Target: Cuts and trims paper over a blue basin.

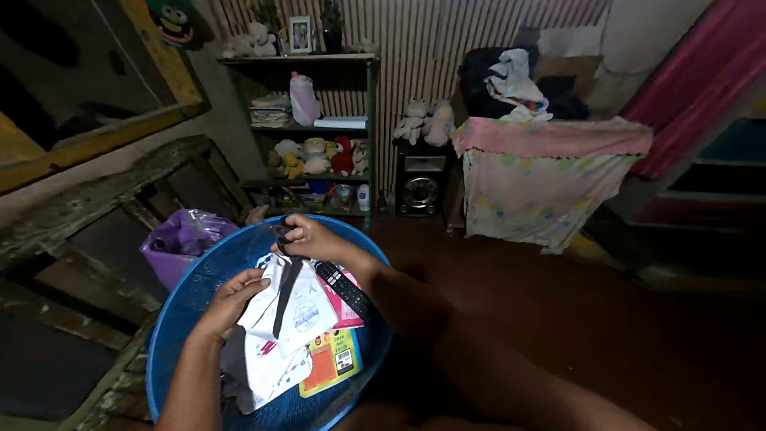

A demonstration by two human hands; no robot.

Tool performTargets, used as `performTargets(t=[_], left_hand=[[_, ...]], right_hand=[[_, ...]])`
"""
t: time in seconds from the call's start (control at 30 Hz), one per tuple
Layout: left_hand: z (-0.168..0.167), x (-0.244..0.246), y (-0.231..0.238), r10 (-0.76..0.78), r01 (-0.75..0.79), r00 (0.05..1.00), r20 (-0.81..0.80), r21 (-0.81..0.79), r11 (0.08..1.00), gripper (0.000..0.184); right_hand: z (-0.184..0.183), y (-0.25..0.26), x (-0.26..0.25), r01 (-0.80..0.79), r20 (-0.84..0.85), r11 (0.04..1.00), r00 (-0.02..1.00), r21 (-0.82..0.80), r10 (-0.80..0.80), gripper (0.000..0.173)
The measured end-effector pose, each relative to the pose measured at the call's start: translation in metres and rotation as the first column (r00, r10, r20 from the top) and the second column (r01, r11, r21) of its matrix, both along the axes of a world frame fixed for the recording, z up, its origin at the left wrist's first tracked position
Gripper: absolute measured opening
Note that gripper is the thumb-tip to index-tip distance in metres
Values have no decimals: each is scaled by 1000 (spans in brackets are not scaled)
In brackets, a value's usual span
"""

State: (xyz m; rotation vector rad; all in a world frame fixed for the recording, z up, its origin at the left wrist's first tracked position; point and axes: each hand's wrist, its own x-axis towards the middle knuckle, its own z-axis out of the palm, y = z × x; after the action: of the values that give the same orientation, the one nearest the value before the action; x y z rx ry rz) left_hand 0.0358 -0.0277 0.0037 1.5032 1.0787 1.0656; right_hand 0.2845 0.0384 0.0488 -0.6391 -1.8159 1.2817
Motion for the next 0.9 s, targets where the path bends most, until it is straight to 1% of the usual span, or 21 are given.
performTargets(t=[0.07,0.13,0.2,0.3,0.4,0.47,0.6,0.7,0.8,0.83,0.9], left_hand=[[-2,-1,3,43,-43,999,15,29,999,20],[-5,-1,5,62,-64,998,28,70,996,19],[-8,0,6,62,-63,998,17,113,992,19],[-7,3,5,65,-63,998,-8,159,985,17],[-7,6,3,40,-35,999,-28,154,987,18],[-7,8,1,19,-13,999,-41,147,989,20],[-7,8,1,40,-22,995,-94,180,983,16],[-8,6,-1,32,-18,996,-86,165,986,13],[-3,12,-6,26,-15,996,-89,114,993,16],[0,15,-8,52,-42,993,-108,90,995,18],[7,18,-12,115,-111,986,-124,35,993,19]], right_hand=[[2,0,0,12,-13,999,1000,-36,-12,64],[0,0,-2,-14,-14,999,1000,-39,14,69],[-5,1,-6,-35,34,999,999,-22,36,71],[-14,4,-10,-42,144,999,989,-5,42,68],[-15,4,-13,-24,213,1000,977,-1,23,64],[-15,3,-15,-19,217,1000,976,2,18,63],[-15,0,-16,10,191,1000,982,21,-14,60],[-11,-2,-15,35,203,999,979,17,-38,60],[-8,-8,-16,30,219,999,975,31,-36,57],[-5,-13,-15,38,217,999,975,35,-45,56],[8,-33,-9,70,213,998,975,-11,-66,52]])
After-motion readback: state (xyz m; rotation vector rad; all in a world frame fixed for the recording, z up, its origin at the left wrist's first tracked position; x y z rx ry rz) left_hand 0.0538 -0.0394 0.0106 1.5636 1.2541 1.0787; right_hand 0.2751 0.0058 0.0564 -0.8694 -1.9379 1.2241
